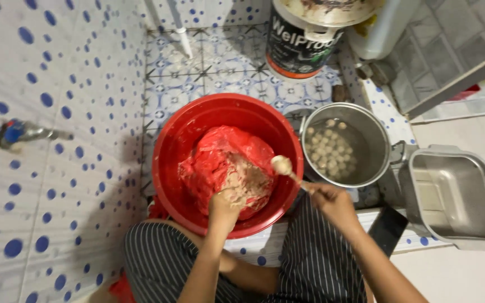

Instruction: Using a spoon to portion meat mixture from a large bowl into a pot of water to make meatballs.

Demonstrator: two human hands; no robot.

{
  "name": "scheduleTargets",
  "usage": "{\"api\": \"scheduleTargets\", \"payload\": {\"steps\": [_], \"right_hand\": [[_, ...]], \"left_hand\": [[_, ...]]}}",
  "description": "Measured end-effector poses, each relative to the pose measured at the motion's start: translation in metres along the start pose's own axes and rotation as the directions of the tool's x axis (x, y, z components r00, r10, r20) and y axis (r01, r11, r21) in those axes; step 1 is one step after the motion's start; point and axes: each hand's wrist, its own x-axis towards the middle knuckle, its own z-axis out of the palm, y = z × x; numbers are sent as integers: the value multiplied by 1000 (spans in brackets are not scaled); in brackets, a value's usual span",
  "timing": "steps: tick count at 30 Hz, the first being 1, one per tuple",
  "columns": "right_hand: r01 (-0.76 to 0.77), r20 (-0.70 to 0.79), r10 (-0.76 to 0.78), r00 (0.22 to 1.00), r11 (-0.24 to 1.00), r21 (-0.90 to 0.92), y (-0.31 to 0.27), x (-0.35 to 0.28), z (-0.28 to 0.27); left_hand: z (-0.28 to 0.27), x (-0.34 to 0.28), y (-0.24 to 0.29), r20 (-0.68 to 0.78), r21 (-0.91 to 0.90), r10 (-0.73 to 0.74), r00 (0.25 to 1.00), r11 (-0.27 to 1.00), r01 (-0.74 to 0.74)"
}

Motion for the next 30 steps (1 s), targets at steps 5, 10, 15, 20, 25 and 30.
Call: {"api": "scheduleTargets", "payload": {"steps": [5,10,15,20,25,30], "right_hand": [[-129,-140,84,987,925,-356,94,74,-38],[-159,-213,55,976,843,-513,134,112,-57],[-317,-123,299,946,783,-534,134,135,-58],[-373,-146,352,925,756,-538,137,141,-55],[-394,-140,398,907,679,-619,133,142,-58],[-319,-207,261,943,887,-334,157,141,-66]], "left_hand": [[4,1,1,15,-89,-54,998,994,55],[-1,7,-3,-3,-178,-96,995,980,94],[-17,0,21,144,-33,-155,977,986,161],[-18,0,23,150,-67,-217,965,971,229],[-17,1,19,146,-95,-126,981,986,140],[-11,11,-6,107,-131,-88,990,986,102]]}}
